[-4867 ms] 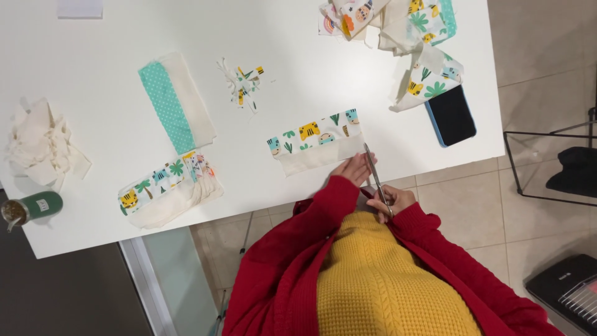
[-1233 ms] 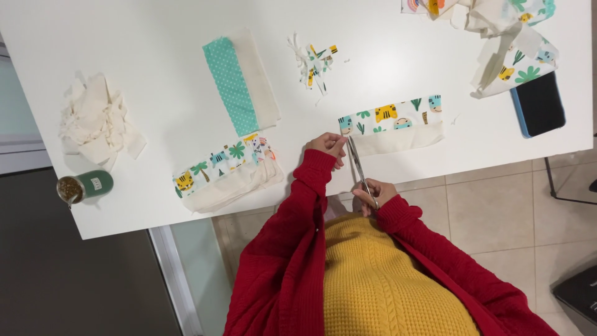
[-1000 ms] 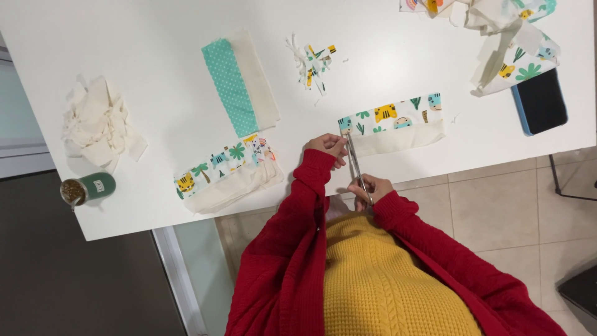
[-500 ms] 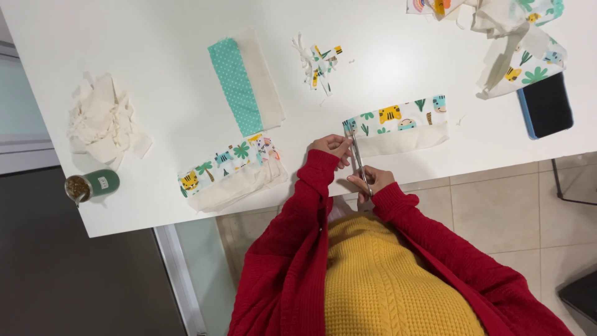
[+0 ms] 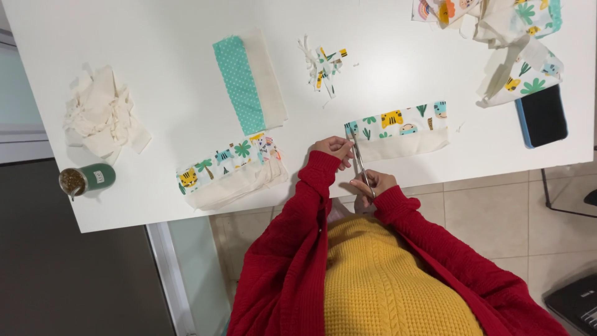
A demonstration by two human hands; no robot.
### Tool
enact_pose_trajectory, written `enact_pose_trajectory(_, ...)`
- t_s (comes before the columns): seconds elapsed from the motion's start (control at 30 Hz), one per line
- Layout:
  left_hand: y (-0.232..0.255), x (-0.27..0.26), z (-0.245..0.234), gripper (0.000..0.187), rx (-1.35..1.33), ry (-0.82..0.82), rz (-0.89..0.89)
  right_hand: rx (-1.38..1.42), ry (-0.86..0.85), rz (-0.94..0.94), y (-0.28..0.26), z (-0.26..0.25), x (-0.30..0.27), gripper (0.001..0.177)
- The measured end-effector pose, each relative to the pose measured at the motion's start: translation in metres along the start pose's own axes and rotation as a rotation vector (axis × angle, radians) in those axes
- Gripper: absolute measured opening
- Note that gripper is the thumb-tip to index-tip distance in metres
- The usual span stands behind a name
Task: Cutting patterned fabric into smaller strips using scissors.
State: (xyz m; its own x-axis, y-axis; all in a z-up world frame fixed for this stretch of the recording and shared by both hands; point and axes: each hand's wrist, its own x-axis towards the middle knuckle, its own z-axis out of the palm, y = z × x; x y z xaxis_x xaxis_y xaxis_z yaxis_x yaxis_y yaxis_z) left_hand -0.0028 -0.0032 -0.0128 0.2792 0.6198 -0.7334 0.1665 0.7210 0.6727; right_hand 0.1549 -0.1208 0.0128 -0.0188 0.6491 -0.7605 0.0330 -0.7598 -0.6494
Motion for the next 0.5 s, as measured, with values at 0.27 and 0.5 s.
enact_pose_trajectory(0.27,-0.006,0.004,0.000,0.027,0.017,-0.004,0.018,0.037,-0.001,0.044,-0.017,0.000,0.007,0.029)
enact_pose_trajectory(0.5,-0.007,0.005,0.000,0.027,-0.036,-0.005,0.015,0.028,0.001,0.013,-0.011,-0.003,0.013,0.029)
